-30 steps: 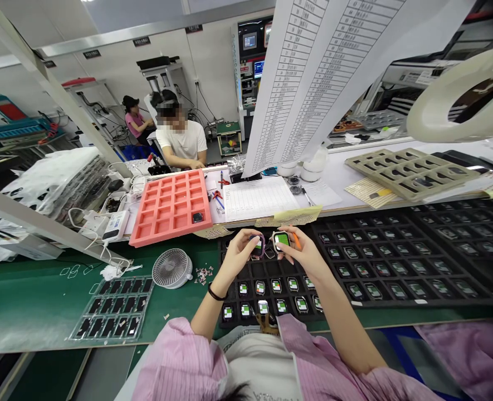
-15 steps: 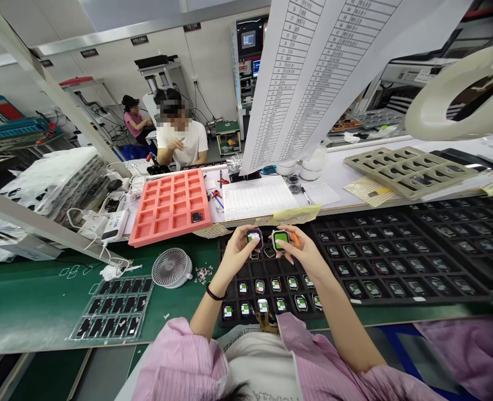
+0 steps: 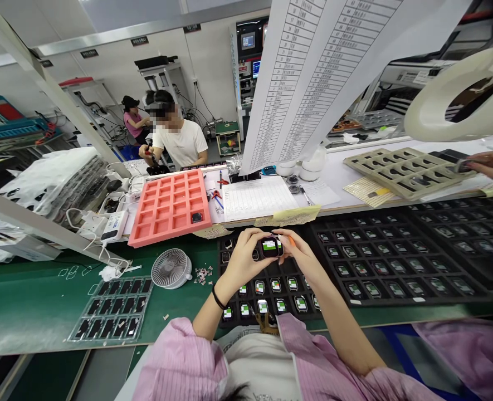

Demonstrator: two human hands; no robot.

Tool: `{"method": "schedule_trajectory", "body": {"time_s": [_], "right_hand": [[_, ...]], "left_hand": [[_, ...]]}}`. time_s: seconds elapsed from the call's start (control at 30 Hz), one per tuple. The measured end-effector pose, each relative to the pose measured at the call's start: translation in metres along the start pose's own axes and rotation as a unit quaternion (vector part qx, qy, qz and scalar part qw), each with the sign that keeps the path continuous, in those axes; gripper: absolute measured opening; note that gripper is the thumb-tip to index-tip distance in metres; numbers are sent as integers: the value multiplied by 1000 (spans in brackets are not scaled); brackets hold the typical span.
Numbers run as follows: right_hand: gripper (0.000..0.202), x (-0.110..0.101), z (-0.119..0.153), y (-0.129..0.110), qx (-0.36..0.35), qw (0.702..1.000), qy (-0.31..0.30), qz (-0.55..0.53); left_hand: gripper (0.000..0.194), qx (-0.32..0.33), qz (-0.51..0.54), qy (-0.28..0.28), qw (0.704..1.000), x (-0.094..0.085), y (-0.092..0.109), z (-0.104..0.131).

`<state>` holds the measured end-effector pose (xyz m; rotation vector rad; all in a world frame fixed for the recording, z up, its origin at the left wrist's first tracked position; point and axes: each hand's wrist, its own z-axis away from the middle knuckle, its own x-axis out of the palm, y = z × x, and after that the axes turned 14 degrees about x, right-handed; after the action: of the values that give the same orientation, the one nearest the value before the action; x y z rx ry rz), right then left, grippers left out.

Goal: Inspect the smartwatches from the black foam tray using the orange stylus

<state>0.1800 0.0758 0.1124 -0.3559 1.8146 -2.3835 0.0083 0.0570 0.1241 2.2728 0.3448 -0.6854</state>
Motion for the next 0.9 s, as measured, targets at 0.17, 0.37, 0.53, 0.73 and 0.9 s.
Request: {"method": "schedule_trajectory", "body": {"time_s": [0.17, 0.37, 0.53, 0.73, 0.9], "right_hand": [[44, 5, 5, 6, -10, 998, -2, 62], [41, -1, 5, -2, 30, 992, -110, -54], [35, 0, 5, -8, 62, 974, -177, -131], [33, 3, 7, -13, 23, 979, -154, -129], [40, 7, 10, -17, 47, 983, -130, -123]], "left_hand": [[46, 56, -101, -64, 991, 5, -8, -1], [43, 101, -64, 18, 993, -2, -3, -2], [46, 118, -13, 36, 992, -5, 5, -4], [51, 113, 2, 16, 993, -4, 3, -3], [48, 115, 3, 28, 993, -3, 2, -5]]}}
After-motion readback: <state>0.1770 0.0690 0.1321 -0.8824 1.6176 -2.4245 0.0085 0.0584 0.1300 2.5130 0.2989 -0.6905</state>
